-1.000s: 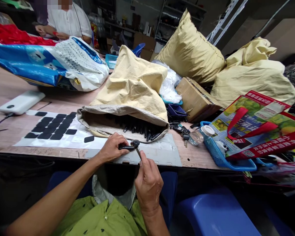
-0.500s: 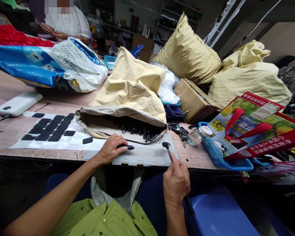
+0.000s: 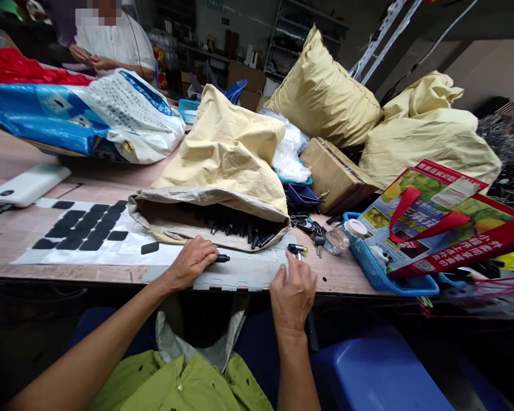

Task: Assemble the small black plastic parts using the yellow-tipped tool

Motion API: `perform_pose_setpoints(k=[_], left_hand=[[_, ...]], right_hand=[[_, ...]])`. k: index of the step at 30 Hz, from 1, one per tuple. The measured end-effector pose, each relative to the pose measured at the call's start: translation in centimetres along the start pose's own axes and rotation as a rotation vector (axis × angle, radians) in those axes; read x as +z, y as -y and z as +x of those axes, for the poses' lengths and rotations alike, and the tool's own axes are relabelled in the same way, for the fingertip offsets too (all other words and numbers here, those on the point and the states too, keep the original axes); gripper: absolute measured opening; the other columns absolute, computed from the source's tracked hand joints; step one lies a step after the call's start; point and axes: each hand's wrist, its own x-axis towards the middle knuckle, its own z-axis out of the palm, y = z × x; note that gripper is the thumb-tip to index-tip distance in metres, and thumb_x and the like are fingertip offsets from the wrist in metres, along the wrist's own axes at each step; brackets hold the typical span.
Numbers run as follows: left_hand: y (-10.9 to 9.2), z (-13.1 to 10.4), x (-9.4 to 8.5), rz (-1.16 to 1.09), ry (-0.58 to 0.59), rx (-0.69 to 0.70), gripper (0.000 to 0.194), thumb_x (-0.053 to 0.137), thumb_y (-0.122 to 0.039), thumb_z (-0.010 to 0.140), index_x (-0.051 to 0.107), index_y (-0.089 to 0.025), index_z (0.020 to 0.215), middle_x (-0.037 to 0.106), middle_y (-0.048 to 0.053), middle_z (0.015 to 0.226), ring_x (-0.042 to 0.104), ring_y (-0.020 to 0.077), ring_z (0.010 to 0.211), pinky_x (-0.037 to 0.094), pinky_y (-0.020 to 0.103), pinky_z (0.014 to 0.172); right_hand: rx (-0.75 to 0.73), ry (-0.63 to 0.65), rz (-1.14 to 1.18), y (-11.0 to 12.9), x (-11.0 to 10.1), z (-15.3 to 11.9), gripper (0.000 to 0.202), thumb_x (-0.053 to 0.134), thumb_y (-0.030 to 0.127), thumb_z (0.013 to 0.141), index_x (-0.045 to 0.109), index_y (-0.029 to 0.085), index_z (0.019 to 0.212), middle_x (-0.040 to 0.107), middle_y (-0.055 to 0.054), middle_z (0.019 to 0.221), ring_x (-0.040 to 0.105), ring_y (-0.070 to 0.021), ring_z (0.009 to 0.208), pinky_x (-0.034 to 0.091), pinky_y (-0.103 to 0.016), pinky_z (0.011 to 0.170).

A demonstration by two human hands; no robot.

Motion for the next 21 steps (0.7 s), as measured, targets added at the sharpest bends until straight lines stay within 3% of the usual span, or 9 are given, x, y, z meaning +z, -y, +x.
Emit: perform_pose_setpoints(k=[4, 8, 14, 21], left_hand=[[0.0, 0.0, 0.1, 0.013, 0.003, 0.009, 0.033, 0.043, -0.036, 0.105, 0.068, -0.023, 0.089, 0.068, 0.002, 0.092, 0.049, 0.0216, 0.091, 0.033, 0.039, 0.086], [-0.2, -0.1, -0.1, 0.024, 0.007, 0.025, 0.034, 0.041, -0.037, 0.105, 0.067, -0.023, 0.089, 0.067, 0.003, 0.090, 0.050, 0.0221, 0.090, 0.034, 0.040, 0.086], [-0.5, -0.2, -0.1, 0.031, -0.033, 0.034, 0.035, 0.039, -0.035, 0.105, 0.063, -0.021, 0.084, 0.064, 0.004, 0.087, 0.050, 0.0228, 0.089, 0.035, 0.040, 0.083], [-0.1, -0.2, 0.3, -0.001, -0.098, 0.015, 0.033, 0.037, -0.035, 0.105, 0.062, -0.021, 0.089, 0.061, 0.005, 0.088, 0.050, 0.0238, 0.090, 0.037, 0.040, 0.082]], right_hand=[[-0.039, 0.246, 0.435, 3.8, 1.1, -0.6, 0.034, 0.041, 0.035, 0.103, 0.069, 0.018, 0.112, 0.071, -0.009, 0.101, 0.062, -0.0215, 0.097, 0.046, -0.034, 0.087], [-0.084, 0.418, 0.419, 7.0, 1.9, -1.1, 0.038, 0.034, 0.041, 0.107, 0.065, 0.021, 0.097, 0.068, -0.004, 0.087, 0.061, -0.0182, 0.084, 0.043, -0.029, 0.079], [-0.182, 0.402, 0.231, 9.4, 3.2, -1.0, 0.036, 0.042, 0.043, 0.103, 0.061, 0.021, 0.083, 0.068, -0.004, 0.078, 0.061, -0.0163, 0.077, 0.036, -0.026, 0.071], [0.036, 0.361, 0.358, 10.5, 5.3, -0.8, 0.044, 0.049, 0.049, 0.095, 0.048, 0.022, 0.060, 0.050, 0.003, 0.053, 0.041, -0.0120, 0.053, 0.026, -0.026, 0.058]])
